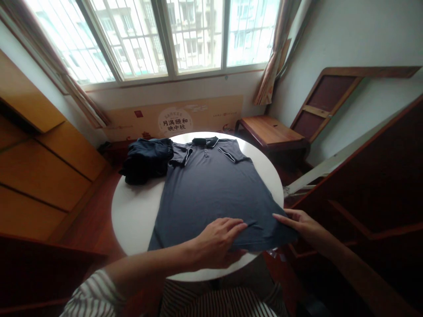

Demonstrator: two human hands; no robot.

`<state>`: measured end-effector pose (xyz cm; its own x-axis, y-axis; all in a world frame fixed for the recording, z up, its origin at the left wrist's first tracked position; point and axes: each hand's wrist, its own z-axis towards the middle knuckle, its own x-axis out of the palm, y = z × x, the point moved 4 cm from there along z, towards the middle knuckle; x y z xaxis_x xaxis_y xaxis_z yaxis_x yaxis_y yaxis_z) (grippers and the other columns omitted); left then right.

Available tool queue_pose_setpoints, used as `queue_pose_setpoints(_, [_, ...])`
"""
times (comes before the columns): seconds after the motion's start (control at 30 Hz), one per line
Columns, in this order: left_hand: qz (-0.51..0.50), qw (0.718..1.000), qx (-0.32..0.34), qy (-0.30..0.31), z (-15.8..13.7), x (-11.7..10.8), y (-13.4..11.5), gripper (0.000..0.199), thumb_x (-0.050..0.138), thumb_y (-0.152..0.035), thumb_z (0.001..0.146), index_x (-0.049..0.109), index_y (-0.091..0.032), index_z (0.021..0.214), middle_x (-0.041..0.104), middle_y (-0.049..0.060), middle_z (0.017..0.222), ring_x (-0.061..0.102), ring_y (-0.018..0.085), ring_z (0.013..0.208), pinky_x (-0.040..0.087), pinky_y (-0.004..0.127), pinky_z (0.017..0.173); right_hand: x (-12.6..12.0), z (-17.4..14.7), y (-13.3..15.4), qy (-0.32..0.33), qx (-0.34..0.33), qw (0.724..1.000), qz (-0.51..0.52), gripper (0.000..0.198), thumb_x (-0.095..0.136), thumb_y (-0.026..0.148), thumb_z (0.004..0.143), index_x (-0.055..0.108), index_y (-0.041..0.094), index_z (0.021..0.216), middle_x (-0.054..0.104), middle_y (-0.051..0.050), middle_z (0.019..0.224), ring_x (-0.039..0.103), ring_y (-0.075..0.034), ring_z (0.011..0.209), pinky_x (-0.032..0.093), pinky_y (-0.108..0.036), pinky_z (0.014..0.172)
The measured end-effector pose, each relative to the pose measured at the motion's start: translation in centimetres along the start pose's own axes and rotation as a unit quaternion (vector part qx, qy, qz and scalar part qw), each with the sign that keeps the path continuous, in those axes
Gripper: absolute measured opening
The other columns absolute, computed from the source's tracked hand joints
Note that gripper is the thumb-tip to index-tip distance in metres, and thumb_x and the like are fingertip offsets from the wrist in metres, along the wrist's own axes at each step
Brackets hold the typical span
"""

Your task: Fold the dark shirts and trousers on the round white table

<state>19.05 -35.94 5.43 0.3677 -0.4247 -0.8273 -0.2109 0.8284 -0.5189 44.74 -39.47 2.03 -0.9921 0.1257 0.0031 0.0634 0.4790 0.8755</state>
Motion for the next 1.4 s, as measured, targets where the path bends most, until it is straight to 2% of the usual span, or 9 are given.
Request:
queue_pose_setpoints(0.17, [-0.215,0.974,-0.048,-0.056,7.0,2.8,-0.4,0.114,0.082,-0.054,0.065,0.022,-0.014,0.153,0.05,0.022,0.142,0.052,0.034,0.127,0.045,0.048,0.104,2.8,1.6,3.2,0.052,-0.08,0.995,-0.032,0.049,0.075,0.063,0.07,0.068,0.015,0.076,0.06,0.001,0.055,0.046,-0.007,0.038,0.035,-0.018,0.035])
queue_pose_setpoints(0.3, [-0.361,0.9,-0.208,-0.125,9.2,4.6,2.9,0.075,0.077,-0.035,0.074,0.044,-0.014,0.138,0.067,0.01,0.107,0.065,0.02,0.091,0.052,0.032,0.083,2.1,5.1,6.2,0.001,-0.161,0.979,-0.128,0.054,0.068,0.069,0.073,0.063,0.016,0.064,0.056,0.0,0.049,0.049,-0.01,0.039,0.04,-0.022,0.04])
queue_pose_setpoints(0.37, [-0.396,0.865,-0.281,-0.128,8.9,5.3,4.6,0.064,0.069,-0.021,0.076,0.047,-0.015,0.135,0.065,0.002,0.085,0.057,0.011,0.066,0.049,0.024,0.066,0.0,7.8,8.8,-0.106,-0.246,0.951,-0.157,0.05,0.068,0.062,0.077,0.063,0.015,0.063,0.055,0.0,0.048,0.05,-0.01,0.042,0.041,-0.021,0.043])
queue_pose_setpoints(0.43, [-0.421,0.848,-0.302,-0.112,8.3,5.6,5.7,0.066,0.061,-0.013,0.075,0.044,-0.018,0.139,0.056,-0.006,0.068,0.043,0.007,0.049,0.041,0.019,0.053,-2.0,11.6,11.2,-0.15,-0.245,0.946,-0.153,0.041,0.067,0.051,0.084,0.065,0.014,0.066,0.059,-0.002,0.054,0.054,-0.011,0.048,0.045,-0.021,0.048])
queue_pose_setpoints(0.63, [-0.41,0.868,-0.266,-0.089,7.1,4.7,6.3,0.031,0.049,-0.02,0.082,0.075,-0.013,0.098,0.042,-0.006,0.052,0.031,0.006,0.045,0.025,0.018,0.046,-3.8,23.6,17.3,-0.199,-0.121,0.959,-0.16,0.02,0.075,0.019,0.08,0.059,0.012,0.07,0.058,-0.002,0.064,0.055,-0.01,0.055,0.05,-0.023,0.056])
queue_pose_setpoints(0.9, [-0.411,0.867,-0.277,-0.045,5.6,3.7,6.6,0.045,0.063,-0.051,0.084,0.08,-0.01,0.09,0.049,-0.002,0.052,0.033,0.008,0.05,0.028,0.022,0.05,-1.4,32.8,20.1,-0.202,-0.072,0.961,-0.174,0.041,0.088,0.029,0.067,0.052,0.012,0.08,0.056,-0.003,0.068,0.055,-0.013,0.058,0.048,-0.027,0.051])
queue_pose_setpoints(1.07, [-0.432,0.87,-0.232,-0.052,5.0,3.0,5.9,0.031,0.072,-0.035,0.079,0.078,-0.017,0.103,0.072,0.004,0.087,0.059,0.013,0.075,0.044,0.022,0.071,0.1,34.4,21.4,-0.183,-0.083,0.96,-0.197,0.032,0.084,0.017,0.069,0.053,0.013,0.073,0.051,0.001,0.061,0.046,-0.01,0.053,0.041,-0.024,0.048])
queue_pose_setpoints(1.23, [-0.47,0.854,-0.223,-0.019,3.4,1.4,5.1,0.034,0.06,-0.029,0.088,0.073,-0.018,0.117,0.057,0.0,0.07,0.043,0.009,0.058,0.034,0.019,0.056,3.6,33.4,24.4,-0.155,-0.147,0.956,-0.201,0.016,0.069,0.008,0.078,0.055,0.014,0.075,0.048,0.004,0.059,0.045,-0.008,0.053,0.042,-0.021,0.052])
queue_pose_setpoints(1.4, [-0.456,0.857,-0.232,-0.052,-1.0,-2.4,4.1,0.031,0.053,-0.027,0.091,0.074,-0.015,0.11,0.048,-0.001,0.065,0.037,0.009,0.058,0.031,0.02,0.055,10.3,32.3,28.5,-0.107,-0.191,0.949,-0.225,0.01,0.066,0.009,0.081,0.057,0.011,0.076,0.048,0.001,0.058,0.046,-0.01,0.054,0.044,-0.024,0.054])
